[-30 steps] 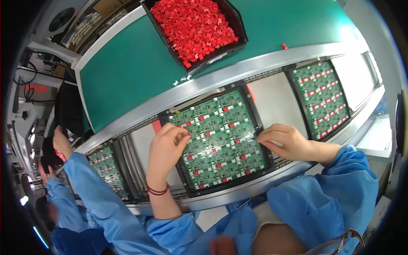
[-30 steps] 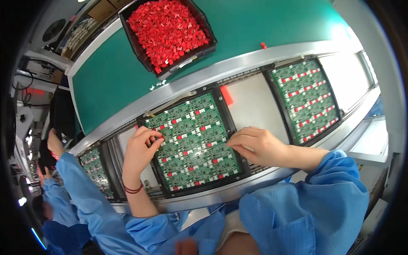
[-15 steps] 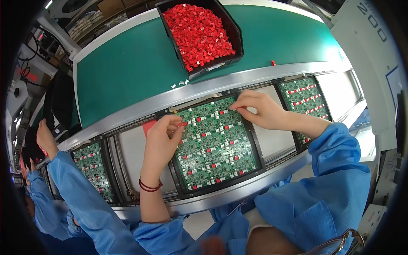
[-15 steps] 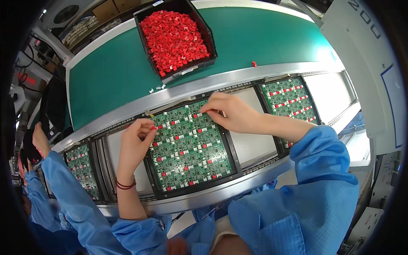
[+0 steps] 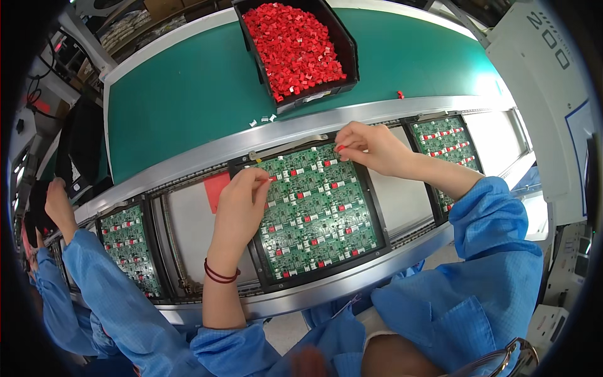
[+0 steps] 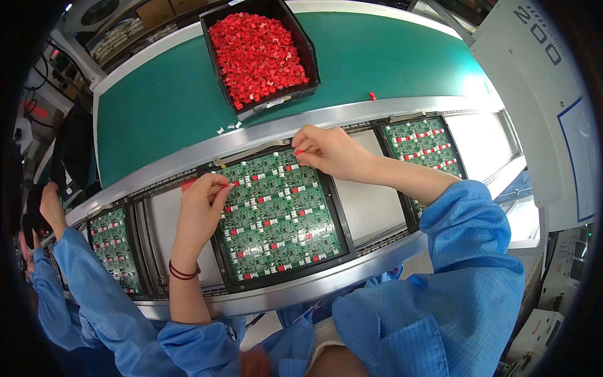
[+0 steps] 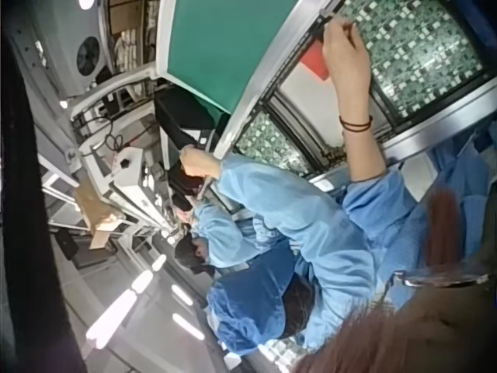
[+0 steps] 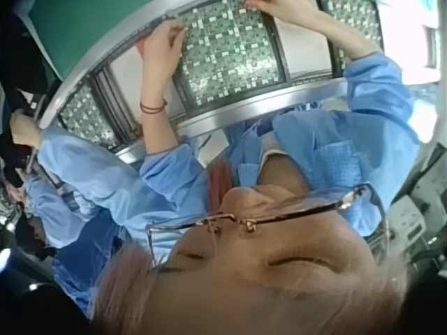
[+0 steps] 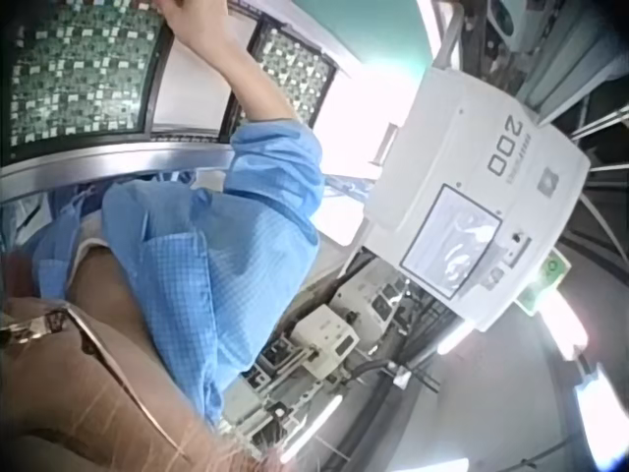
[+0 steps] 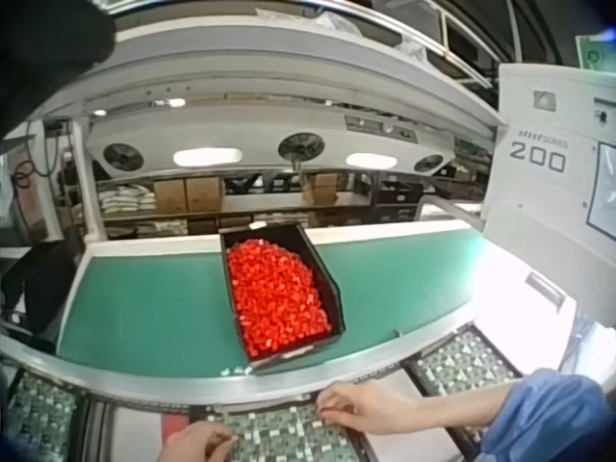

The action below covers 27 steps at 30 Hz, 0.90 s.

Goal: Manually placing small red electronic components onto a printed circuit board on an assembly line.

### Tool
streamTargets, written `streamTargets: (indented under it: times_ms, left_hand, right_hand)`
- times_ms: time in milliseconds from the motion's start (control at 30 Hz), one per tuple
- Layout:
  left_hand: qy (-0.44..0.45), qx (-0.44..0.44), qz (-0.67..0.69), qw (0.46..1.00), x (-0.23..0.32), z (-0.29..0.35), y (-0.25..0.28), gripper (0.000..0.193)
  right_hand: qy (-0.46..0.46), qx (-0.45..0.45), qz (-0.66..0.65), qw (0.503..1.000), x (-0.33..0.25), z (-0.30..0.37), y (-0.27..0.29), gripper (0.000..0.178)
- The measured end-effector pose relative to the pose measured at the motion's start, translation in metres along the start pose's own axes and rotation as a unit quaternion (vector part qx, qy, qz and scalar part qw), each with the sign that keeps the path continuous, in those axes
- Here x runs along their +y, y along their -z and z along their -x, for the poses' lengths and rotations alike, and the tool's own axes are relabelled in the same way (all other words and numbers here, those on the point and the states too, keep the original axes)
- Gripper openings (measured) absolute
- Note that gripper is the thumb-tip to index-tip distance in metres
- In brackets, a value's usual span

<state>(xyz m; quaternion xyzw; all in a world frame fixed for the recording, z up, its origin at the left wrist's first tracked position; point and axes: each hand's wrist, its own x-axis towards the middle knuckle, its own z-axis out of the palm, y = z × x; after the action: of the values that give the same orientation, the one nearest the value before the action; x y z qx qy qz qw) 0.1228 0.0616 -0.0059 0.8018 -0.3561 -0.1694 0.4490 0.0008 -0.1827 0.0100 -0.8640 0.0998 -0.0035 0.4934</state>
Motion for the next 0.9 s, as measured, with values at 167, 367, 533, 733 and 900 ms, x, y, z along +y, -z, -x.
streamTargets:
  times_ms: [167,367,533,733,900]
  left_hand:
    - [-0.080,-0.006,-0.064,0.995,0.002,0.002,0.000,0.012]
    - [-0.072,-0.036,-0.039,0.996,-0.004,0.006,0.000,0.012]
    - [-0.108,-0.046,-0.036,0.992,0.005,0.006,-0.001,0.010]
    - [-0.122,-0.058,-0.074,0.988,0.007,0.007,-0.001,0.009]
    - [-0.128,-0.056,-0.115,0.983,0.006,0.007,-0.002,0.011]
  right_hand:
    - [0.012,-0.021,0.054,0.998,0.004,0.000,0.003,0.016]
    - [0.050,-0.016,0.100,0.994,0.006,-0.004,-0.001,0.014]
    - [0.147,-0.004,0.118,0.982,0.010,-0.001,0.003,0.011]
    - [0.103,-0.026,0.137,0.985,0.013,0.003,0.005,0.010]
    - [0.126,-0.019,0.131,0.983,0.019,0.002,0.003,0.010]
